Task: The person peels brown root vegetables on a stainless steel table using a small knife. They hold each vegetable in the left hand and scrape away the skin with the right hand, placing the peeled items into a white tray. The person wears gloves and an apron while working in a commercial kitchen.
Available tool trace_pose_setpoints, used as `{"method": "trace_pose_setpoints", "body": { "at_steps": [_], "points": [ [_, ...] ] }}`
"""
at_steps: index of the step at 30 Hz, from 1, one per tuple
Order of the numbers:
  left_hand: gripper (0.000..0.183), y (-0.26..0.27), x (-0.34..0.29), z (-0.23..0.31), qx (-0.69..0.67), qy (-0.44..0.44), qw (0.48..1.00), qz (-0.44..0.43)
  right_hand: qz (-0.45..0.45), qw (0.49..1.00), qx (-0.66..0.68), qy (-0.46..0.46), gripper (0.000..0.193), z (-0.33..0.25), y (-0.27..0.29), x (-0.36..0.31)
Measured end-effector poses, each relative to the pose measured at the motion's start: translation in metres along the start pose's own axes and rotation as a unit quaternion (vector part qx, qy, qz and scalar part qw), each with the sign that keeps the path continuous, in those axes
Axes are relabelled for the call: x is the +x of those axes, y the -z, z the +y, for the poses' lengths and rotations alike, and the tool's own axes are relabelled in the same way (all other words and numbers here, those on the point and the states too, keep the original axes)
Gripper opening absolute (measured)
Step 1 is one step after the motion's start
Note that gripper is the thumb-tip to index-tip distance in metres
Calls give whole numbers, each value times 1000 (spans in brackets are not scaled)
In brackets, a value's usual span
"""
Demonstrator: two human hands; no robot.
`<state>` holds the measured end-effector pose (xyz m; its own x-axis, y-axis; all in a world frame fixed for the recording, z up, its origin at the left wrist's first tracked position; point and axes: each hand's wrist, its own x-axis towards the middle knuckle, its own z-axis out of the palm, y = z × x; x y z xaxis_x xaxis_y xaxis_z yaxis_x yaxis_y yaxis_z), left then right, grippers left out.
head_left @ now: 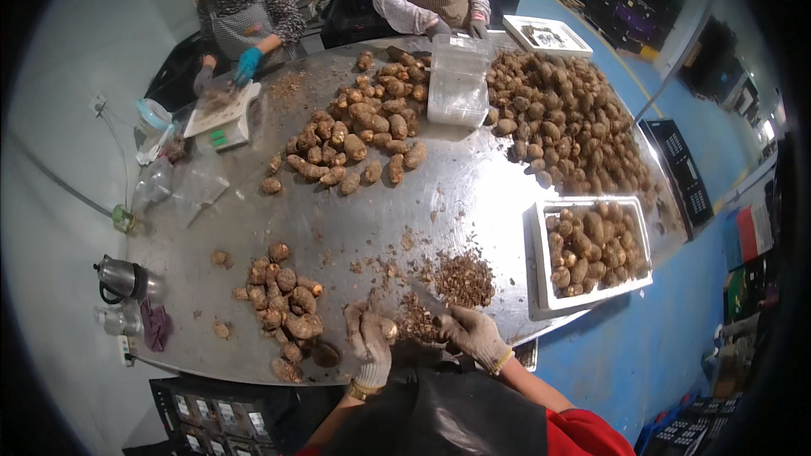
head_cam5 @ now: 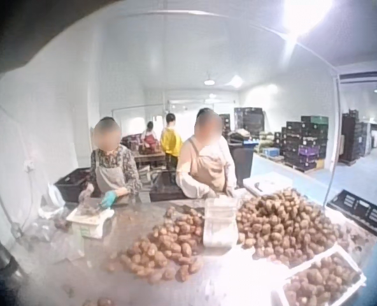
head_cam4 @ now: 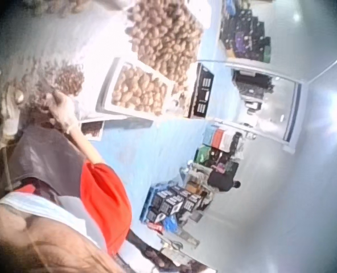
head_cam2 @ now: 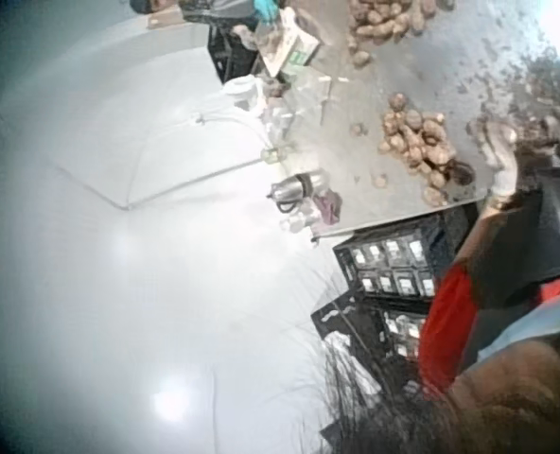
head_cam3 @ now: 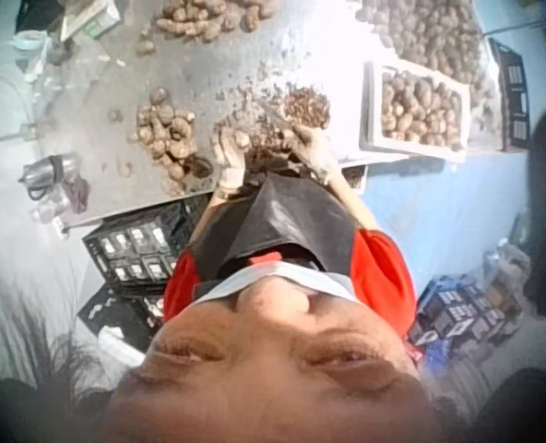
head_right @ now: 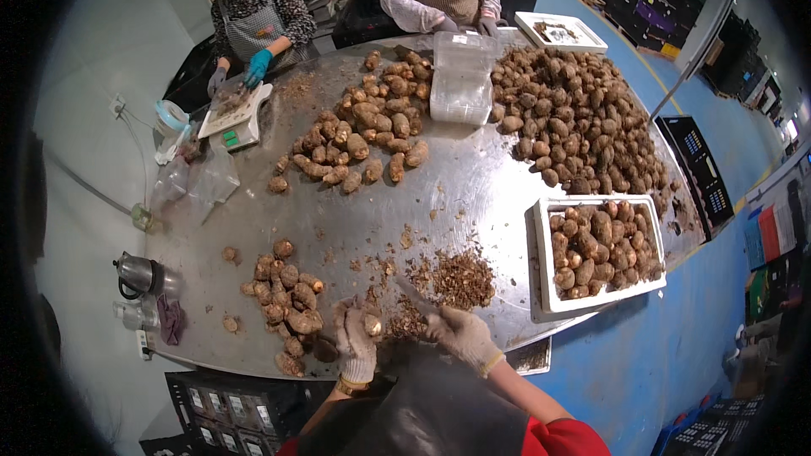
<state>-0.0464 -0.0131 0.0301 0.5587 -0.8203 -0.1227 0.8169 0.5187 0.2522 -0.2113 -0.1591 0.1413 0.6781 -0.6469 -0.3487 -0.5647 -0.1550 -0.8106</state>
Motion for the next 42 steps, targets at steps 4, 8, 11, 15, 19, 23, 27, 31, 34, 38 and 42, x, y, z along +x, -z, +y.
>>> {"method": "trace_pose_setpoints", "body": {
  "at_steps": [4, 8, 11, 15, 19, 23, 27, 31, 34, 38, 42],
  "points": [
    [51, 19, 7, -10, 213, -23, 967, 136, -56, 995, -48, 71, 35, -12, -19, 1],
    [57, 27, 5, 2, 364, 18, 915, 175, -77, 992, -76, -71, 42, 30, -14, 20],
    [69, 20, 18, 8, 615, -23, 783, 86, 6, 997, 74, 25, 26, 91, -30, 16],
    [58, -5, 47, 21, 845, -95, 525, 40, 25, 991, 121, -56, 34, 114, -34, 2],
    [19, 25, 120, 43, 331, 36, 930, 155, 13, 956, 274, -106, 16, 110, -37, -2],
    [33, -23, 200, 85, 818, -209, 535, 20, -9, 978, 197, -62, 26, 109, -32, 0],
    [52, -31, 212, 130, 870, -123, 471, 84, -7, 979, 192, -62, 27, 117, -28, 1],
    [47, -11, 191, 179, 981, 53, 68, 176, 18, 972, 221, -81, 28, 134, -31, -6],
    [46, 67, 177, 221, 967, 36, 146, 205, 13, 969, 235, -79, 29, 115, -34, -6],
    [57, 66, 161, 210, 980, 39, 98, 167, 24, 976, 209, -64, 29, 126, -35, -5],
    [65, 19, 136, 173, 878, -40, 460, 124, 12, 970, 221, -105, 26, 100, -30, -8]
  ]
}}
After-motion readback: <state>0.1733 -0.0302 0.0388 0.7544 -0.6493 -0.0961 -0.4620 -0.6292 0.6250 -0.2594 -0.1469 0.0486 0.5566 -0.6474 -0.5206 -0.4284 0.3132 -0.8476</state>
